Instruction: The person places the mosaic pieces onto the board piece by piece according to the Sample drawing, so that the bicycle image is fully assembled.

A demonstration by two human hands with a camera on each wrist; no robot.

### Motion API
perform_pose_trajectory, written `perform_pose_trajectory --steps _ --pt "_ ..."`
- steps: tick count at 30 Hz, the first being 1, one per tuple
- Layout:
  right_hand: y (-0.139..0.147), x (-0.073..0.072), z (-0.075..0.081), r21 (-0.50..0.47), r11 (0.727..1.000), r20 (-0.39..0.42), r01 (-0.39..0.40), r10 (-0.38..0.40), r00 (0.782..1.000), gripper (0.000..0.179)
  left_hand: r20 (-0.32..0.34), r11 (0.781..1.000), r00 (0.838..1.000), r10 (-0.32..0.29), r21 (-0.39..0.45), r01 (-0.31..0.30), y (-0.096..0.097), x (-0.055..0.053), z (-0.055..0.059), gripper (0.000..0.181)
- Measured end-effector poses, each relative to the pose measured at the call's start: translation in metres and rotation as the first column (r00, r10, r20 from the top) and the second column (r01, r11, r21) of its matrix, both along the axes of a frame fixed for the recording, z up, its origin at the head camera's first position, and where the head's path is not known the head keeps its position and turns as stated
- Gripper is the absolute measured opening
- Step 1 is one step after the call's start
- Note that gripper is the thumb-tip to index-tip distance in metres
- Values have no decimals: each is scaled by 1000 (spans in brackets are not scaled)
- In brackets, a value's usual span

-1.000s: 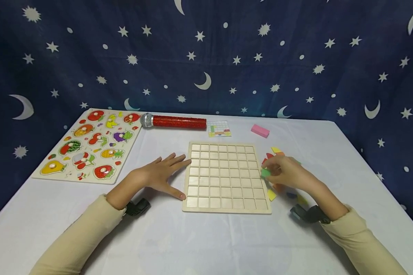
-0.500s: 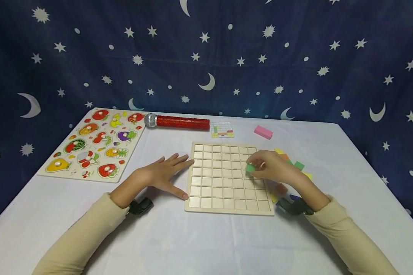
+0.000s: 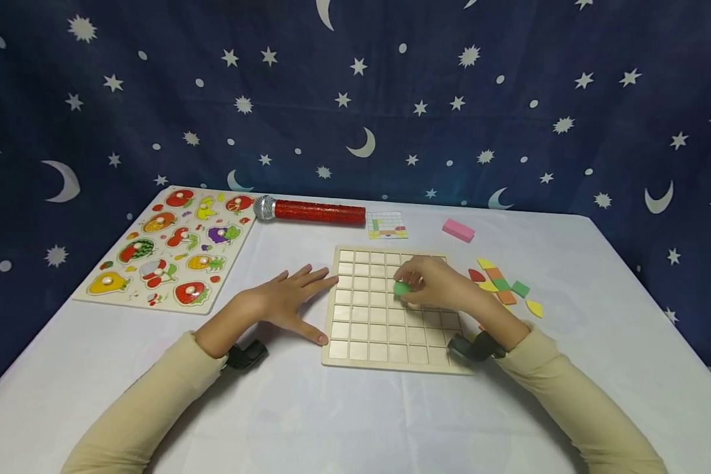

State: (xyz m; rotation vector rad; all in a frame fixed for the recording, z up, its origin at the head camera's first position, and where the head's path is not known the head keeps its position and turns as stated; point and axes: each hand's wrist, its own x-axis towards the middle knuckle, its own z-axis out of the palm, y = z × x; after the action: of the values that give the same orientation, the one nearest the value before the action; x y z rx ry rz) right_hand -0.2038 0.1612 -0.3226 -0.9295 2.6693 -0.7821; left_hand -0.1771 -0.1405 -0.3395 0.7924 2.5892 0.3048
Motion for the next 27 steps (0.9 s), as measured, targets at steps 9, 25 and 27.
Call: perform_pose_trajectory --steps 9,25,27 --pt "-26 -10 2 18 999 35 -30 30 999 36 5 1000 1000 -2 -1 2 0 -2 -1 113" --pt "-54 -29 -13 20 993 -6 -113 114 994 10 15 1000 1000 1 -4 -1 2 -1 1 112" --pt "-56 -29 -13 13 993 -2 -120 120 993 10 14 1000 1000 3 -5 -3 0 -1 1 112"
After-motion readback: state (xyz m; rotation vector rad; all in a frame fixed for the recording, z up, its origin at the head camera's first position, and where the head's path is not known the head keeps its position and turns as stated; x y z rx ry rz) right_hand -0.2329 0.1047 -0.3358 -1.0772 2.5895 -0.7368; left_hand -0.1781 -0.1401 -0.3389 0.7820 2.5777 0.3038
